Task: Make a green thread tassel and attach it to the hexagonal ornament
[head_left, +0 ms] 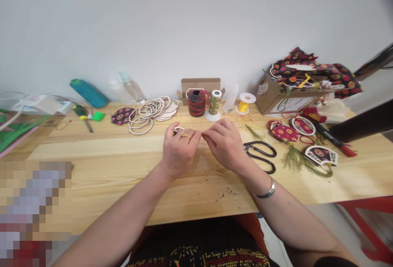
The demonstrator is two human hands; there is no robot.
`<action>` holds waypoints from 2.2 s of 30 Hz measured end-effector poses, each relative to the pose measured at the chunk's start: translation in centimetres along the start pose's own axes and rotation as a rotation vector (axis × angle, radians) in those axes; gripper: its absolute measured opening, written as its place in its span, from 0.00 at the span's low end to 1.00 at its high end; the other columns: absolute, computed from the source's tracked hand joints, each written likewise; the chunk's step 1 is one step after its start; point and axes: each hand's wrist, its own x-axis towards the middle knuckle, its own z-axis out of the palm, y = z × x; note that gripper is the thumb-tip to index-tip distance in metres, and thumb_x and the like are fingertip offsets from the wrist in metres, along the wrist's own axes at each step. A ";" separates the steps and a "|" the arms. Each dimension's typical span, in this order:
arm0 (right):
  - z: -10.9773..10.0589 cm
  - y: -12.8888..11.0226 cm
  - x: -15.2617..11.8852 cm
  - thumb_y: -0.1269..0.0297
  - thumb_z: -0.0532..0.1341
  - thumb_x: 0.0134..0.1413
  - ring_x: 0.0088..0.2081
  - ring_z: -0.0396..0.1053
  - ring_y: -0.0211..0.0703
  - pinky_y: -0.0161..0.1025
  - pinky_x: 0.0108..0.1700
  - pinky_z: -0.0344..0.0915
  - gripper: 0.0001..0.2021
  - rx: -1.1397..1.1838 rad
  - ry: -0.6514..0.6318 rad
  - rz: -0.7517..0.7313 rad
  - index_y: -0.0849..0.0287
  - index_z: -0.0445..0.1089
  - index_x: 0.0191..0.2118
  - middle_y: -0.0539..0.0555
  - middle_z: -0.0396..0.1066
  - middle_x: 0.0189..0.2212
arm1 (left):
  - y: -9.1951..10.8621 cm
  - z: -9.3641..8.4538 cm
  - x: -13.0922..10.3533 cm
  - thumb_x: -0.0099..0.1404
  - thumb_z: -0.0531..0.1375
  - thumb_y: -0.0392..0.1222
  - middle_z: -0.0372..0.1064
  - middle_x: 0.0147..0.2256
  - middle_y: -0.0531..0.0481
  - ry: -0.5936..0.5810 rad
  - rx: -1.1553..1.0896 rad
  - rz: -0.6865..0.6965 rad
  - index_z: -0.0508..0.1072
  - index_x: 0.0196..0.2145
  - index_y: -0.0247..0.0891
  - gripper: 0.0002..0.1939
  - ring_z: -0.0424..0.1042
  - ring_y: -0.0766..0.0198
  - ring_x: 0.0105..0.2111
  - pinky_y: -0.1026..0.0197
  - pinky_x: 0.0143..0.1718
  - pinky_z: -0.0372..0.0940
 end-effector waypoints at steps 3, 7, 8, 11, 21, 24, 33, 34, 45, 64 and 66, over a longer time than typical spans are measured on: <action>-0.1 -0.1 0.0 0.66 0.54 0.62 0.35 0.61 0.45 0.43 0.35 0.54 0.13 -0.059 -0.013 -0.037 0.59 0.74 0.30 0.55 0.72 0.26 | 0.0 -0.1 0.0 0.63 0.51 0.28 0.76 0.31 0.44 -0.030 0.006 0.001 0.72 0.37 0.34 0.11 0.74 0.57 0.32 0.46 0.49 0.57; -0.1 -0.1 0.0 0.68 0.55 0.60 0.34 0.60 0.45 0.43 0.35 0.54 0.13 -0.015 -0.057 -0.023 0.60 0.73 0.28 0.55 0.72 0.26 | -0.1 0.4 -0.2 0.62 0.50 0.29 0.77 0.35 0.42 -0.071 -0.071 -0.006 0.73 0.38 0.34 0.12 0.74 0.55 0.35 0.47 0.48 0.58; -0.1 0.0 0.0 0.68 0.55 0.60 0.34 0.60 0.45 0.43 0.36 0.55 0.12 0.028 -0.065 -0.006 0.60 0.74 0.28 0.55 0.72 0.26 | -0.1 0.5 -0.3 0.63 0.50 0.29 0.77 0.37 0.41 -0.078 -0.115 -0.025 0.73 0.38 0.34 0.13 0.74 0.55 0.37 0.48 0.49 0.58; -0.2 0.4 0.1 0.70 0.57 0.57 0.34 0.61 0.44 0.42 0.37 0.58 0.10 0.197 -0.070 0.062 0.60 0.74 0.28 0.55 0.72 0.26 | -0.1 0.8 -0.3 0.65 0.49 0.32 0.76 0.43 0.39 -0.105 -0.321 -0.163 0.73 0.40 0.34 0.14 0.73 0.55 0.43 0.52 0.49 0.61; -1.5 1.1 1.0 0.72 0.63 0.48 0.28 0.66 0.37 0.36 0.34 0.61 0.07 0.719 -0.183 0.445 0.60 0.76 0.23 0.50 0.74 0.22 | -0.5 0.2 0.7 0.60 0.61 0.44 0.75 0.28 0.48 -0.367 -1.355 -0.843 0.76 0.27 0.35 0.10 0.73 0.61 0.32 0.60 0.38 0.64; -1.8 0.8 1.2 0.72 0.62 0.48 0.24 0.66 0.35 0.34 0.30 0.60 0.07 0.810 -0.228 0.551 0.61 0.76 0.23 0.50 0.73 0.20 | -0.4 0.6 0.7 0.57 0.64 0.44 0.73 0.25 0.49 -0.390 -1.732 -0.997 0.74 0.24 0.33 0.11 0.75 0.59 0.31 0.57 0.40 0.64; -1.4 0.5 1.2 0.69 0.63 0.45 0.24 0.67 0.34 0.32 0.27 0.61 0.06 1.022 -0.253 0.693 0.63 0.76 0.23 0.51 0.74 0.20 | -0.1 0.3 1.2 0.52 0.67 0.40 0.74 0.26 0.46 -0.405 -2.032 -1.175 0.71 0.19 0.32 0.11 0.76 0.58 0.29 0.54 0.40 0.67; -1.4 0.6 1.2 0.70 0.63 0.45 0.23 0.67 0.34 0.32 0.26 0.61 0.05 1.010 -0.252 0.694 0.63 0.76 0.23 0.51 0.74 0.20 | -0.1 0.3 1.2 0.52 0.67 0.39 0.74 0.25 0.46 -0.409 -2.027 -1.184 0.71 0.19 0.32 0.11 0.76 0.58 0.29 0.54 0.40 0.67; -1.7 1.2 0.9 0.72 0.62 0.49 0.26 0.67 0.35 0.34 0.31 0.61 0.07 0.766 -0.299 0.442 0.61 0.75 0.24 0.50 0.73 0.21 | -0.3 0.5 1.1 0.48 0.66 0.36 0.71 0.21 0.49 -0.311 -1.840 -1.198 0.72 0.16 0.32 0.08 0.73 0.60 0.28 0.50 0.45 0.65; -1.7 1.4 0.7 0.70 0.64 0.49 0.29 0.67 0.36 0.35 0.35 0.62 0.04 0.813 -0.302 0.337 0.60 0.76 0.26 0.49 0.72 0.23 | -1.5 0.0 0.9 0.49 0.65 0.39 0.78 0.34 0.43 -0.444 -1.644 -1.039 0.75 0.17 0.36 0.08 0.73 0.56 0.36 0.53 0.44 0.64; -1.7 1.5 0.7 0.69 0.64 0.49 0.28 0.67 0.35 0.35 0.34 0.62 0.04 0.830 -0.292 0.349 0.60 0.75 0.26 0.49 0.72 0.23 | -1.4 0.1 0.8 0.50 0.66 0.41 0.78 0.32 0.43 -0.421 -1.678 -1.042 0.77 0.20 0.35 0.07 0.74 0.56 0.36 0.53 0.44 0.64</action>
